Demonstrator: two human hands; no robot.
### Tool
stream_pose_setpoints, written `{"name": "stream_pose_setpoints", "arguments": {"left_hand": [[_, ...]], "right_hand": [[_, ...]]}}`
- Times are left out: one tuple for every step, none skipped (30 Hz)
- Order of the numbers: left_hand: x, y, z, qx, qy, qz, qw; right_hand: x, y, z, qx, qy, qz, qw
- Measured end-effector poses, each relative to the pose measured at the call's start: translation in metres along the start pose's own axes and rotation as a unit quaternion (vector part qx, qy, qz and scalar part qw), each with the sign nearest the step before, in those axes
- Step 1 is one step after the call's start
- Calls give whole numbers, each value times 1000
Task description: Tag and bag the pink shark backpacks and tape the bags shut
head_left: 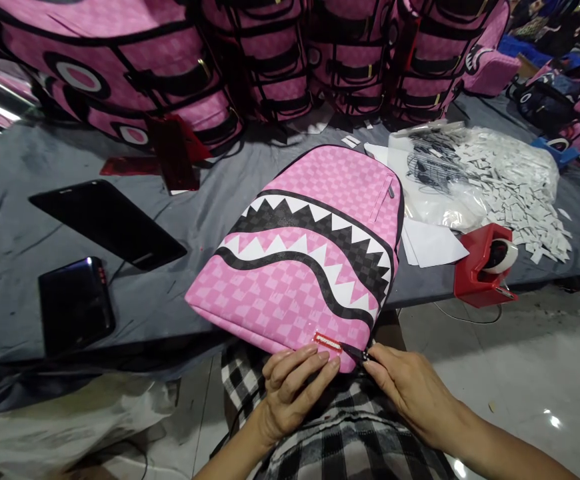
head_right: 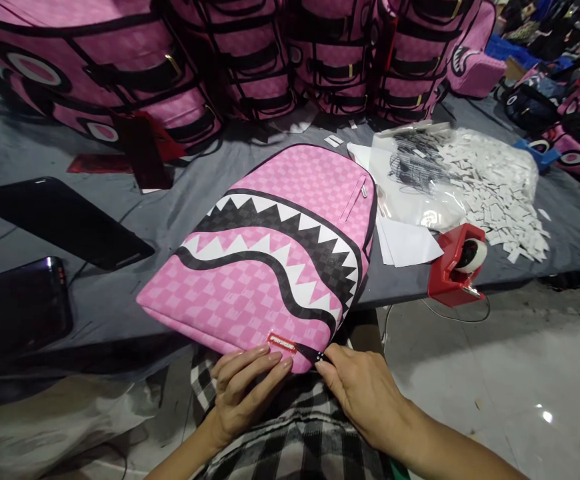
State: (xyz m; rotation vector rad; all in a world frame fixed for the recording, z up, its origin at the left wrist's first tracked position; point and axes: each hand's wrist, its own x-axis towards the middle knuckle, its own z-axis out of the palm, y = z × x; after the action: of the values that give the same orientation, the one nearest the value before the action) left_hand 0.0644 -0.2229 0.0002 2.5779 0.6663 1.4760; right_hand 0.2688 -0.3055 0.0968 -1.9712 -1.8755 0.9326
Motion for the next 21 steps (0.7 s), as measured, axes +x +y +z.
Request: {"name": "stream_pose_setpoints", "arguments": {"left_hand": [[0,0,0,2,-1,0,1000],[0,0,0,3,-2,0,1000],[0,0,-1,5,-4,2,1000],[1,-1,-1,5,-4,4,1000],[2,-1,-1,5,-5,5,1000],[2,-1,-1,3,-6,6,1000],[3,-1,-1,0,-7,6,1000],[3,-1,-1,-3,-7,7,1000],[3,-1,-1,-7,-6,7,1000],[3,-1,-1,-11,-5,7,1000],[2,-1,-1,-13,-5,6,1000],[2,-1,0,-15,-4,7,1000],[2,-1,0,-16,-3,6,1000],[2,-1,0,-16,-3,6,1000],[2,-1,0,-15,-3,5,1000],[2,0,-1,-14,-4,3,1000],[2,0,-1,-14,-6,2,1000],[2,0,-1,-15,-6,0,1000],[3,0,-1,-17,-7,1,1000],[3,0,-1,-20,-7,2,1000],[3,0,0,-23,-5,2,1000]], "right_hand": [[0,1,1,-13,6,-4,1000],[0,1,1,-24,11,-9,1000],[0,1,2,-33,16,-13,999],[1,1,2,-39,19,-17,999],[1,1,2,-42,22,-20,999],[1,1,2,-43,23,-23,999],[1,1,1,-44,23,-24,998],[2,0,1,-44,23,-24,998],[2,0,0,-45,22,-24,998],[3,0,-1,-45,20,-23,999],[3,-1,-1,-43,15,-22,999],[4,-1,-2,-41,10,-21,999],[5,-1,-2,-40,3,-21,999],[5,-1,-2,-41,-4,-20,999],[6,-1,-2,-43,-11,-18,999],[7,-1,-1,-49,-17,-16,999],[8,-2,-1,-56,-24,-13,998],[9,-2,-1,-64,-30,-11,997],[10,-3,-1,-72,-34,-9,997],[11,-3,-1,-81,-35,-8,996],[12,-4,-1,-91,-32,-9,995]]}}
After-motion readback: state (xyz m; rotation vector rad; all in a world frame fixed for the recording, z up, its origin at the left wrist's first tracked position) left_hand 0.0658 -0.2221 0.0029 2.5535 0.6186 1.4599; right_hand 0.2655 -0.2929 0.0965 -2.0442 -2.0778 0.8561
